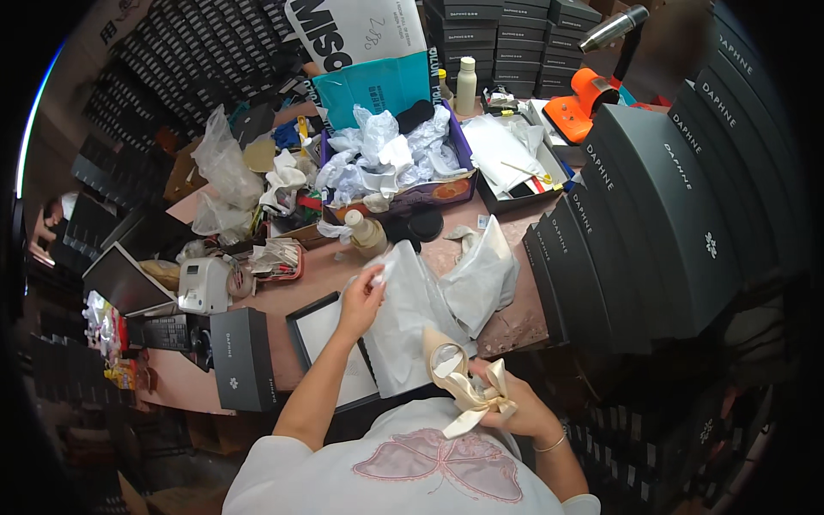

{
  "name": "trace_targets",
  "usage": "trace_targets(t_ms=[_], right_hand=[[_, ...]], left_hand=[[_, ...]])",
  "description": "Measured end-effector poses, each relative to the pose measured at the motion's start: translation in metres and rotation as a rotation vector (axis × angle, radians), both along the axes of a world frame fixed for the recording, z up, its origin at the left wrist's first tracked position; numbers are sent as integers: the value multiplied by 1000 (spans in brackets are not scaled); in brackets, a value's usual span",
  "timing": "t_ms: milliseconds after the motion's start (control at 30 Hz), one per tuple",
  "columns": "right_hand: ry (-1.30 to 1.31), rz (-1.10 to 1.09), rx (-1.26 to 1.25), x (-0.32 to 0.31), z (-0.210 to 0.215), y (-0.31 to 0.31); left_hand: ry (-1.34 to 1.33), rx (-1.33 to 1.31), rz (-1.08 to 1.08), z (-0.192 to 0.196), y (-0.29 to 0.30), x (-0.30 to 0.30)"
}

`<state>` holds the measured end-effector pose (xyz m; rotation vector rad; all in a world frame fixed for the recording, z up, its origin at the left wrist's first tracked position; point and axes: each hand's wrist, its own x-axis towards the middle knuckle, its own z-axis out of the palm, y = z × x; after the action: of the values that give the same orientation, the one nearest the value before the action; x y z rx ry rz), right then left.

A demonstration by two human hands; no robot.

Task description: Inspecting and packaging high-heeled shoes into boxes with tissue paper.

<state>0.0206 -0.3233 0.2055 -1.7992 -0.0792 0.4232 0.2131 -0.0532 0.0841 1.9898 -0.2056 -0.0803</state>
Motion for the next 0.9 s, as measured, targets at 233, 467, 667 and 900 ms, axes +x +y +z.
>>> trace_targets(t_ms=[233, 467, 667, 900], right_hand=[[-282, -330, 506, -12, 17, -35], [271, -271, 1012, 34, -23, 10], [346, -384, 737, 49, -87, 40], [459, -394, 852, 45, -70, 49]], left_hand=[[-457, 198, -152, 109, 23, -33], [-516, 272, -112, 73, 35, -112], [-99, 228, 326, 32, 72, -177], [-445, 618, 302, 91, 49, -128]])
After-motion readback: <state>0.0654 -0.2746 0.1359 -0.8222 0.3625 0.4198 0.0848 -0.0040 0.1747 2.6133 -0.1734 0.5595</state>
